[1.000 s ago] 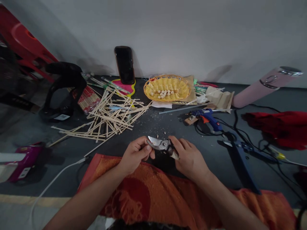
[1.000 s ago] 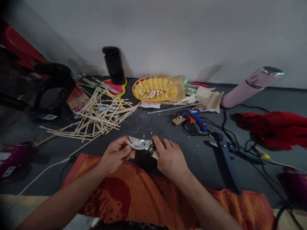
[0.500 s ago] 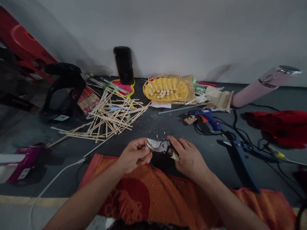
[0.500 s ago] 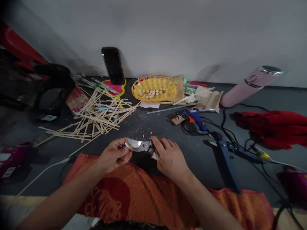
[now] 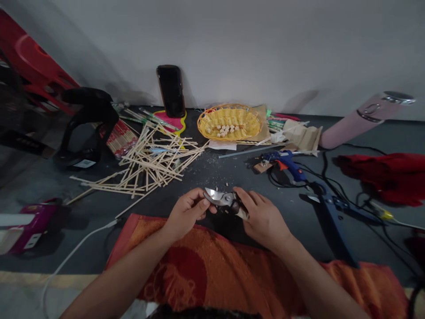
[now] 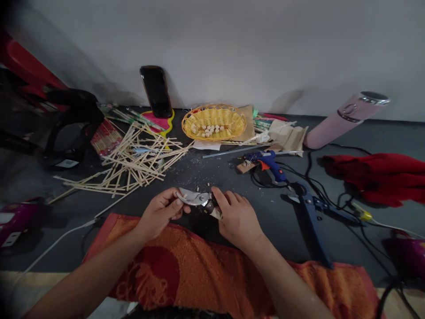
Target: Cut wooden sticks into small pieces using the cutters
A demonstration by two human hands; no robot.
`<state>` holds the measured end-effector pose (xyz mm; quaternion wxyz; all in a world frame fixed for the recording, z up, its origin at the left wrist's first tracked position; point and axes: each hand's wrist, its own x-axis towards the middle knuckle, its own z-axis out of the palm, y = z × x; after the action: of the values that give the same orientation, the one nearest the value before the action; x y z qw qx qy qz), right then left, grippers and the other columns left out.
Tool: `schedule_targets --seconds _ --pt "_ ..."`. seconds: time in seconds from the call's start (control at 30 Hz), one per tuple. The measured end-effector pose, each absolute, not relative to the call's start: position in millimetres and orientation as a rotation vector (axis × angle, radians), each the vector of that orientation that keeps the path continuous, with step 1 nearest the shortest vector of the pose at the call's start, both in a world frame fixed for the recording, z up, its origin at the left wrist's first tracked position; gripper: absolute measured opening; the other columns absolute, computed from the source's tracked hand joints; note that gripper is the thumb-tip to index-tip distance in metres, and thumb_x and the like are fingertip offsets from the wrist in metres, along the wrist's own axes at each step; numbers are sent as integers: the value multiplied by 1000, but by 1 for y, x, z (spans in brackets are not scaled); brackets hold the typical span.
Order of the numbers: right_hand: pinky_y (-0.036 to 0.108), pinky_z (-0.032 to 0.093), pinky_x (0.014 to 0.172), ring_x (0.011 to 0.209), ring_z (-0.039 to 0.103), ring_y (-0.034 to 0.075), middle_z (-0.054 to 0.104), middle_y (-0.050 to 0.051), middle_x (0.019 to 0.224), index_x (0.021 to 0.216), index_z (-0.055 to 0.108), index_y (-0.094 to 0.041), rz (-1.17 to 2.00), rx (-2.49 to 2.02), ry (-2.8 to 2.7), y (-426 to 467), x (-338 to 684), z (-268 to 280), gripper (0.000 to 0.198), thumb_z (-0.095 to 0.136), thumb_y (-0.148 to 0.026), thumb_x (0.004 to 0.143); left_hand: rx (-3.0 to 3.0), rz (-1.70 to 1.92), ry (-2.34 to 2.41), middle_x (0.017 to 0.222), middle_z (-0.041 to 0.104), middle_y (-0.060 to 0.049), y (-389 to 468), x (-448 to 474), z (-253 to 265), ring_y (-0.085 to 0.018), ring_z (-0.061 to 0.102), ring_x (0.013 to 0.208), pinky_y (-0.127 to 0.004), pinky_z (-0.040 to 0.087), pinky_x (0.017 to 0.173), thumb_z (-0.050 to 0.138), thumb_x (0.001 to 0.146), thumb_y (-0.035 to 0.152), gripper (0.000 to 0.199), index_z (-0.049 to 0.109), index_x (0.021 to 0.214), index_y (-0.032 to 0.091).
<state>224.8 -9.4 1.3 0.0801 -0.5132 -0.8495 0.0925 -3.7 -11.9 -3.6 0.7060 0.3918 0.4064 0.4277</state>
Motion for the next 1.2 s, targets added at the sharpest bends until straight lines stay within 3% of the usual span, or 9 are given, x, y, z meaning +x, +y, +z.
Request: schedule_targets --seconds 0.23,0.47,0.87,1.2 --pt "38 41 84 100 52 26 58 11 116 141 34 -18 258 -1524 -2605 -9 226 9 64 49 -12 79 995 916 933 62 62 -2 -13 -7 -5 -6 34 46 -21 24 47 57 88 40 30 57 73 14" --pt "39 40 86 103 51 26 57 12 118 141 33 -18 289 -1499 -2586 -7 227 5 65 50 -15 79 909 888 839 60 60 1 -14 -8 -7 -4 35 43 -20 22 45 56 90 35 24 54 78 15" --pt "32 44 79 85 56 21 61 8 98 133 43 -19 289 -1530 -2556 -10 221 1 50 47 -15 84 852 905 870 59 58 2 -13 -8 -5 -4 31 41 -20 20 43 53 92 35 24 52 80 15" --pt "36 42 87 99 54 24 59 10 112 140 35 -20 307 -1542 -2535 -8 227 5 63 50 -14 79 937 942 920 72 66 -3 -13 -4 -4 -4 35 48 -19 26 48 59 88 35 22 54 81 15"
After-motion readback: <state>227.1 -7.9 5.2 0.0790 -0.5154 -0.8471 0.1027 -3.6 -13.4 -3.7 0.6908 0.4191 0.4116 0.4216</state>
